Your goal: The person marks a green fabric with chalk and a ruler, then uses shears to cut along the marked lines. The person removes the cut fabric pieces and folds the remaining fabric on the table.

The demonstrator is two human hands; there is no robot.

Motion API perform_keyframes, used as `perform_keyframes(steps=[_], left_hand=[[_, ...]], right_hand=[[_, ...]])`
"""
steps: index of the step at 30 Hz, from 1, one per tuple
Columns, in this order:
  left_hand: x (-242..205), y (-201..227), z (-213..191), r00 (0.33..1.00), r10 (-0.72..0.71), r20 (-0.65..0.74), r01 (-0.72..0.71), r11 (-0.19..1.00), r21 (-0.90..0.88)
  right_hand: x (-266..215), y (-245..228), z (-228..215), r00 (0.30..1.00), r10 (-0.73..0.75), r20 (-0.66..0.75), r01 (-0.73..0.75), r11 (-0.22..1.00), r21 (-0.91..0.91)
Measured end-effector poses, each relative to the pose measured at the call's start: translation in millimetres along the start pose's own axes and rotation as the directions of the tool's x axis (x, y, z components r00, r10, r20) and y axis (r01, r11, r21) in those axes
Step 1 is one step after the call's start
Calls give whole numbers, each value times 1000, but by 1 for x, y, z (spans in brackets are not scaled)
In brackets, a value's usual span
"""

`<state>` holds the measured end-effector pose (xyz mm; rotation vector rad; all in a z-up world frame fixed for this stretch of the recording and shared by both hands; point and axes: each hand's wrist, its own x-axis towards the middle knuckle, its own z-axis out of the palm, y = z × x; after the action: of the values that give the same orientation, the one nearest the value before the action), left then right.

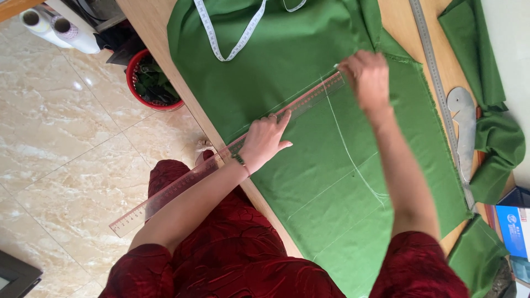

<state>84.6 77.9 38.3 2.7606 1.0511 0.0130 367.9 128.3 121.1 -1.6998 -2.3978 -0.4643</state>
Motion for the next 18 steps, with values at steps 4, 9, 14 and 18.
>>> perform_keyframes(steps=[4,9,14,18], left_hand=[[-61,-29,-4,997,33,-69,-56,933,-356],[-164,-85,-52,936,-286,-205,172,881,-442],[-213,-98,-23,934,-322,153,347,721,-600],[-194,-108,-59,993,70,-94,-109,848,-519]], right_hand=[[-53,-104,-22,970,240,42,-233,864,447],[-133,-223,-37,817,513,264,-532,493,688],[-145,-297,-67,805,540,244,-538,492,685],[-116,-316,-117,872,475,122,-462,713,527]])
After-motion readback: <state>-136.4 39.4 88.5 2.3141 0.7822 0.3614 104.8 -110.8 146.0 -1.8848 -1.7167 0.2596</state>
